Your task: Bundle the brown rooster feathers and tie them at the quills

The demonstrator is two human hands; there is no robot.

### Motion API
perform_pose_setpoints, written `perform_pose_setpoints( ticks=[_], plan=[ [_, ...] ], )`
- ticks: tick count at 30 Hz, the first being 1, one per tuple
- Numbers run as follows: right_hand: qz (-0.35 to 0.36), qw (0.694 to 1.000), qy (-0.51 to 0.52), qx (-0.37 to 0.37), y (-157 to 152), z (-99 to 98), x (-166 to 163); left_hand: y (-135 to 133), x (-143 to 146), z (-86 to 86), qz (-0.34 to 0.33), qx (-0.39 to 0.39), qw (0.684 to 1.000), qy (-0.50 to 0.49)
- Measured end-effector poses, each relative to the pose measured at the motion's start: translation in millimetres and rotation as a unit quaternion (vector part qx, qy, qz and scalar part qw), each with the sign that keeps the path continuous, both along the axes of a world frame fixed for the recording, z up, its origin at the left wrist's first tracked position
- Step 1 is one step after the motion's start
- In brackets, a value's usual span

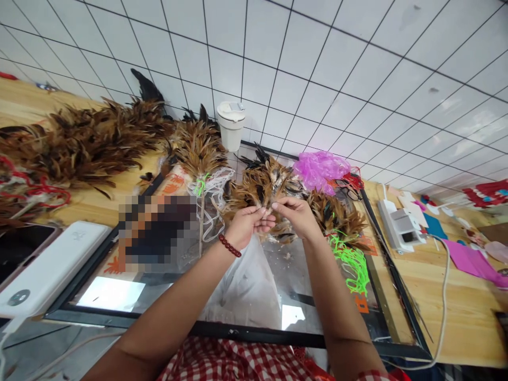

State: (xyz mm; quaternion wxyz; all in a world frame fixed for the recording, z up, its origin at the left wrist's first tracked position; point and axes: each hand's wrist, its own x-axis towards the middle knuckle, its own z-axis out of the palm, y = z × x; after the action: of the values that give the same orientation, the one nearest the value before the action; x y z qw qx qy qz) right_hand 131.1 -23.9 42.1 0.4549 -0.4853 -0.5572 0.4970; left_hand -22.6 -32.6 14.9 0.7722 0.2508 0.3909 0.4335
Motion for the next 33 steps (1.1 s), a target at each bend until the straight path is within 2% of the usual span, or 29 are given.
perform_pose_setpoints(
  ticks=[4,8,10,11,13,16,18,21,24,27,29,33],
  plan=[
    [-0.003,0.999,-0.028,0.03,2,-4.0,-3,-1,0,2.7,-0.024,0.01,1.0,0.003],
    [0.005,0.994,-0.081,0.07,4,-5.4,1,-1,1,0.7,-0.051,0.067,0.996,0.015],
    [0.016,0.995,-0.071,0.06,4,-4.1,4,-1,1,-1.9,-0.056,0.097,0.993,0.035],
    [0.036,0.997,-0.055,0.042,3,-2.5,5,-1,1,-3.1,-0.055,0.115,0.991,0.046],
    [0.12,0.993,-0.017,-0.012,1,2.5,9,-1,1,-4.9,-0.054,0.155,0.984,0.067],
    [0.26,0.963,0.031,-0.071,-5,11.7,14,-3,1,-5.6,-0.076,0.211,0.97,0.091],
    [0.285,0.953,0.05,-0.087,-8,16.1,14,-4,2,-5.8,-0.079,0.223,0.965,0.114],
    [0.264,0.961,0.037,-0.074,-10,16.9,8,-5,5,-7.2,-0.067,0.203,0.964,0.158],
    [0.188,0.982,0.002,-0.035,-8,12.0,4,-4,7,-8.2,-0.069,0.178,0.968,0.163],
    [0.093,0.995,-0.027,-0.022,-4,6.0,7,-3,3,-5.9,-0.118,0.12,0.984,0.065],
    [0.064,0.997,-0.015,-0.035,-4,4.0,11,-2,-2,-3.7,-0.166,0.069,0.983,-0.025],
    [0.1,0.991,0.024,-0.087,-6,5.4,13,-2,-10,-3.4,-0.241,0.025,0.967,-0.084]
  ],
)
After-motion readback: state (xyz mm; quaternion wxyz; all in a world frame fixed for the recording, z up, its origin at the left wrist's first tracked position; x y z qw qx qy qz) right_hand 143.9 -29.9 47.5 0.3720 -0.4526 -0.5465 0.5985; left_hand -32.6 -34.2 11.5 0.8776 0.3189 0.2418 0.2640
